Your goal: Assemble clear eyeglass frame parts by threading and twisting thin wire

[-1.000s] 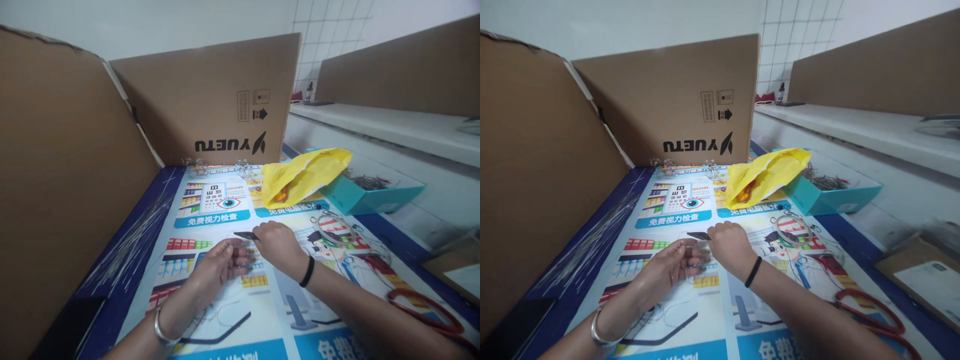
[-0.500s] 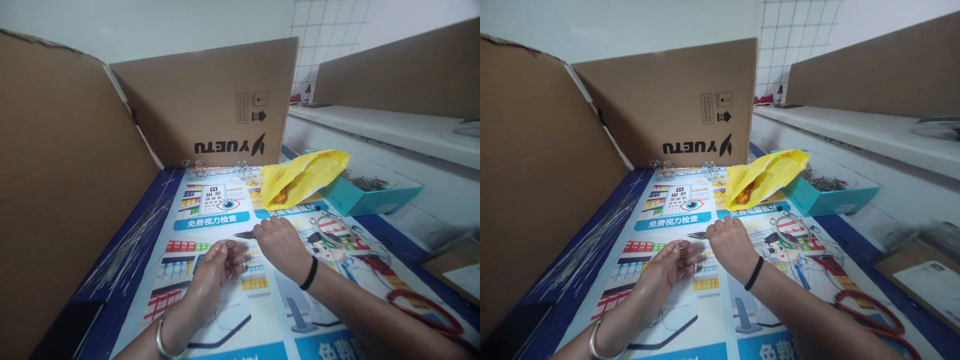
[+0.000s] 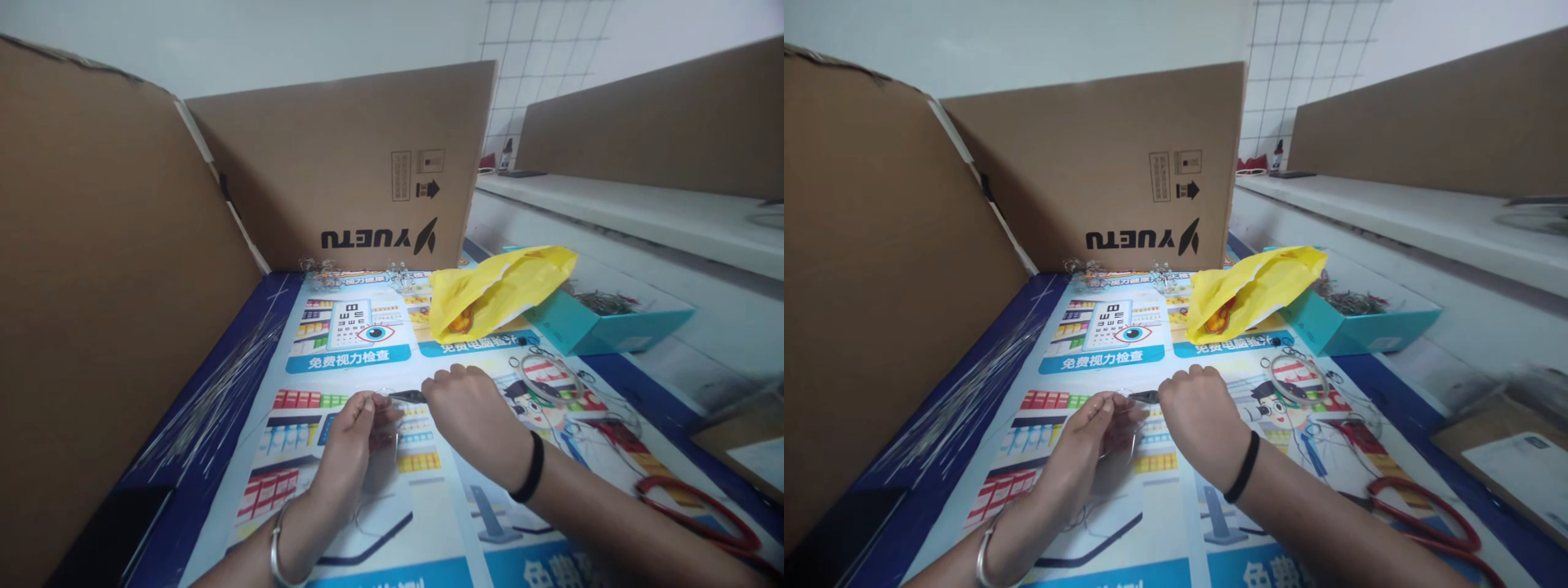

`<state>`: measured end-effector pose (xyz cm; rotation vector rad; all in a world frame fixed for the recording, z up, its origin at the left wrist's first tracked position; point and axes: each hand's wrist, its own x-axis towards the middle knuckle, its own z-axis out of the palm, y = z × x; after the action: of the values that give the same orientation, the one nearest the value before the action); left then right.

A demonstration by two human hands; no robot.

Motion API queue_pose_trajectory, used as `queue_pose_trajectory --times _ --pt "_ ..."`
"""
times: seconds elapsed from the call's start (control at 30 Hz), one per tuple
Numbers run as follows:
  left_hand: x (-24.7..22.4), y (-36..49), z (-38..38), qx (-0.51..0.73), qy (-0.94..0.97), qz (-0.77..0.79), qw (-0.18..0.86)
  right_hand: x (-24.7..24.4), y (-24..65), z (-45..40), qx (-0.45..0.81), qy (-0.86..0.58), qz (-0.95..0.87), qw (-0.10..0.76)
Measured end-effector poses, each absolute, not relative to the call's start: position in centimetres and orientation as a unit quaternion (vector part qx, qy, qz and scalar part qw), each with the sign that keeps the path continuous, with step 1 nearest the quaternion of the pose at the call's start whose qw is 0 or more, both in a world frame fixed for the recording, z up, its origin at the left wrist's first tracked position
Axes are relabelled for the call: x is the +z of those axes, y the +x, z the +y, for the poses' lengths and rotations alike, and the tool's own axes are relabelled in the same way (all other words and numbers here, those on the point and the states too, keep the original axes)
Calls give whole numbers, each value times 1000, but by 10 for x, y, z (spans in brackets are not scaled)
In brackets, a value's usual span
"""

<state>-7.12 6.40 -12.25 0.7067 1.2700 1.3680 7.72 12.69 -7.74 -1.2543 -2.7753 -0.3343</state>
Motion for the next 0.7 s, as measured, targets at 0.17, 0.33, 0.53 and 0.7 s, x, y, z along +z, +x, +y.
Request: queue_pose_trajectory --times 0.17,0.33,0.53,0.7 --pt "-122 -71 64 584 301 541 525 -74 79 126 -122 -417 -900 39" --pt "-125 -71 64 600 301 530 518 -69 79 125 -123 -423 -897 33" --pt "-128 -69 65 630 252 489 549 -80 78 130 -105 -417 -902 34" --pt "-133 -65 65 656 245 442 561 -90 75 138 -56 -427 -902 22"
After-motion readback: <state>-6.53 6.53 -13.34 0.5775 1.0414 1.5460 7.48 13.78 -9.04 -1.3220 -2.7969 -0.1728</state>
